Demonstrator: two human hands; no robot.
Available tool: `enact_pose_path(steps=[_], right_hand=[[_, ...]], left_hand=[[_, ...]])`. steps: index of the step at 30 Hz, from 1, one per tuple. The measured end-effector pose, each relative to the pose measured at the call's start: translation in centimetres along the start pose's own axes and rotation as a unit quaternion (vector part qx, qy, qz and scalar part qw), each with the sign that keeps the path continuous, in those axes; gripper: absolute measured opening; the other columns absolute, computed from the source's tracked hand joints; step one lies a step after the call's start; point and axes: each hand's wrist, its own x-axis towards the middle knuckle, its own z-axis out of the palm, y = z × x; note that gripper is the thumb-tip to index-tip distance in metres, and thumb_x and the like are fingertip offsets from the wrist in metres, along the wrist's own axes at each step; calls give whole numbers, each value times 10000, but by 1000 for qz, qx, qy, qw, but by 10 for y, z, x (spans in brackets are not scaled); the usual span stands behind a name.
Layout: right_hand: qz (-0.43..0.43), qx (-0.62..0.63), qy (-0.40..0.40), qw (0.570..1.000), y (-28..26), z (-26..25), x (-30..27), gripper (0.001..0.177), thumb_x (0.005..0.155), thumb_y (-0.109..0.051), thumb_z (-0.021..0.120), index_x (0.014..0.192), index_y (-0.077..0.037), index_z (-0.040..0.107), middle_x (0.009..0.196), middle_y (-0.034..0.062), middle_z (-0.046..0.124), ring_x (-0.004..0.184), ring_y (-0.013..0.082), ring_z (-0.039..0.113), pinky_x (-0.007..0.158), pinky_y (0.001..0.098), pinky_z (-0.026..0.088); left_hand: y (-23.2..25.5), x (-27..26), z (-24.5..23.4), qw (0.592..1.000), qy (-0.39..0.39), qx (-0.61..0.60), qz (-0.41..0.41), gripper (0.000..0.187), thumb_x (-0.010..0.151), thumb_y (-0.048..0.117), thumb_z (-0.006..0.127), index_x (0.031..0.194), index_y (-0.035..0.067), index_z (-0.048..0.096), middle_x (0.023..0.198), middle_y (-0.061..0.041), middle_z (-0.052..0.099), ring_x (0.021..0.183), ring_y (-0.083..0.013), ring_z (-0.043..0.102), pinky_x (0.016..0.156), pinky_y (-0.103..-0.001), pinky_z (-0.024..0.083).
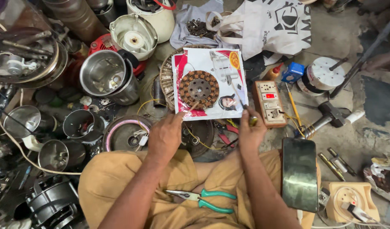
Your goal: The person uses a screwdriver to touch parts of a ceiling fan stator and manipulates wires with pliers while sitting on a floor filled with motor parts.
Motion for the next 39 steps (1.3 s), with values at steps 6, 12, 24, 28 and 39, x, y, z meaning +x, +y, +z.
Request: enact_pose_path(steps=[6, 12, 24, 28, 39], right_hand=[[-129, -69, 23, 989, -4, 10, 0, 193, 969, -145, 749, 1110, -15, 762, 983, 105, 760, 850, 156, 683, 762, 303, 551], [-70, -79, 15, 994, -9, 9, 1, 197, 951, -146, 749, 1104, -23, 771, 1007, 118, 766, 864, 178, 699, 757, 322, 559], [-80, -49, 2, 996, -12, 11, 2, 190, 968, -127, 747, 1108, 0, 765, 1004, 122, 767, 924, 166, 706, 826, 313, 580], [-89, -65, 10, 994, -12, 11, 2, 185, 970, -127, 750, 1097, 7, 768, 998, 122, 774, 913, 153, 707, 819, 310, 571], [-16, -80, 9, 997, -11, 12, 4, 191, 944, -146, 763, 1081, -15, 783, 922, 98, 780, 763, 133, 677, 656, 296, 544]], left_hand=[[8, 14, 18, 996, 59, 33, 50, 314, 881, 113, 715, 1193, 153, 712, 895, -95, 658, 809, -324, 663, 718, -469, 518], [4, 16, 20, 997, 51, 50, 40, 356, 850, 91, 728, 1200, 150, 717, 853, -93, 634, 799, -309, 658, 720, -451, 519], [0, 17, 23, 997, 50, 44, 35, 337, 862, 92, 731, 1196, 128, 710, 848, -96, 626, 795, -307, 649, 726, -444, 520], [1, 18, 23, 997, 53, 41, 40, 323, 870, 91, 727, 1190, 123, 706, 852, -88, 628, 800, -301, 652, 734, -442, 525], [4, 19, 25, 996, 83, 28, 22, 205, 899, 110, 734, 1104, 119, 734, 843, -93, 663, 777, -299, 666, 720, -426, 532]])
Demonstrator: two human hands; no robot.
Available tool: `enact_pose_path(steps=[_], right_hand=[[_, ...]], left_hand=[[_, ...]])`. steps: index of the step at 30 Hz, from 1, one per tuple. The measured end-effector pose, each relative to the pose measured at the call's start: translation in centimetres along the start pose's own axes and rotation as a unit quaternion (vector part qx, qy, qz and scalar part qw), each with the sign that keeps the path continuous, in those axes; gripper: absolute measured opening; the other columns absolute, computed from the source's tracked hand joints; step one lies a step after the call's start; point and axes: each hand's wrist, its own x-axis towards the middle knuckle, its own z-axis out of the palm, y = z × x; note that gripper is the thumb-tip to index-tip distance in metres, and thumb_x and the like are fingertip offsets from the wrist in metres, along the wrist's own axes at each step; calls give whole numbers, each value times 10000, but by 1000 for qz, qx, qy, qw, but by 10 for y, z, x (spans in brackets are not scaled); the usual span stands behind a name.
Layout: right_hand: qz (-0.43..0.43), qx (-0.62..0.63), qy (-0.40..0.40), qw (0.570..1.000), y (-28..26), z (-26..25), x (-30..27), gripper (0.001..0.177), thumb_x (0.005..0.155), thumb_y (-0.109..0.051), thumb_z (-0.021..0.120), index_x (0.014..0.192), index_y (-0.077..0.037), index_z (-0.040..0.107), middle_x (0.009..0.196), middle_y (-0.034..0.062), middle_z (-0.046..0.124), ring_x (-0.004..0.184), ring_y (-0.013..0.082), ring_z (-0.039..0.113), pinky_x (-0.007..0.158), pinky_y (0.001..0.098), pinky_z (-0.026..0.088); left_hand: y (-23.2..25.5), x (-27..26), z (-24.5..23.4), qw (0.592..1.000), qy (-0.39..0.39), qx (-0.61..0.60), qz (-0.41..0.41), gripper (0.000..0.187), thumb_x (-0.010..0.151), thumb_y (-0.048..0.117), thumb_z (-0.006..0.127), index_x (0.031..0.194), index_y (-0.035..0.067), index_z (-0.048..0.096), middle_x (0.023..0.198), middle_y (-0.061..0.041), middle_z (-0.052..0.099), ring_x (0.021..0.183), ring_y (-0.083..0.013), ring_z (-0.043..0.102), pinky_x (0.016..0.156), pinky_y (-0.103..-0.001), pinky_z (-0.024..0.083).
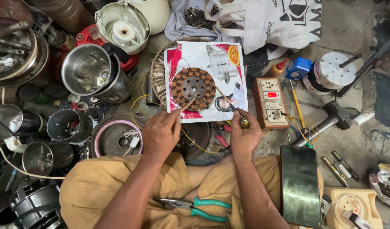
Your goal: The person uses a screwdriver to touch parts of a ceiling fan stator and manipulates wires with pliers while sitting on a floor filled with motor parts.
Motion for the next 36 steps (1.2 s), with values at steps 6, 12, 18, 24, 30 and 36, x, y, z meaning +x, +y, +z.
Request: enact_pose_path(steps=[6, 12, 18, 24, 30, 36], right_hand=[[-5, 5, 0, 1000, -1, 0, -1, 198, 940, -140, 766, 1081, -1, 785, 906, 94, 774, 764, 116, 670, 656, 277, 553], [-11, 39, 5, 999, -1, 0, -2, 193, 946, -137, 761, 1069, 12, 774, 916, 97, 769, 811, 118, 670, 725, 280, 560], [-23, 31, 5, 999, 0, -2, -1, 194, 941, -143, 767, 1051, 17, 777, 883, 86, 760, 776, 107, 642, 712, 282, 539], [-24, 56, 12, 998, 1, -1, 0, 196, 934, -149, 771, 1047, 11, 777, 838, 73, 741, 730, 90, 616, 663, 276, 527], [-1, 7, 8, 1000, -2, -3, 2, 184, 902, -146, 786, 1028, -12, 800, 743, 42, 728, 594, 73, 562, 530, 267, 458], [-30, 22, 10, 999, -3, -3, 1, 178, 905, -141, 789, 1025, -9, 791, 757, 25, 723, 605, 56, 540, 531, 247, 453]], left_hand=[[-1, 2, 3, 999, -10, -20, 24, 249, 892, 112, 732, 1141, 116, 729, 878, -95, 667, 794, -310, 667, 729, -438, 528], [-2, 0, 2, 999, 14, -49, 2, 244, 930, 102, 727, 1173, 121, 724, 894, -94, 664, 795, -301, 656, 728, -431, 535], [3, -2, -6, 999, -5, -30, 12, 279, 909, 95, 729, 1188, 118, 730, 848, -92, 639, 789, -290, 651, 729, -439, 535], [27, -1, 0, 998, -46, 5, 33, 305, 859, 110, 735, 1163, 132, 742, 873, -95, 673, 786, -312, 668, 757, -463, 542], [34, 1, 12, 998, -52, 29, 3, 279, 857, 130, 717, 1136, 126, 743, 970, -142, 713, 813, -346, 694, 773, -479, 539], [39, 5, 10, 996, -82, 32, -15, 274, 880, 129, 697, 1149, 114, 746, 922, -145, 711, 811, -346, 705, 791, -483, 546]])
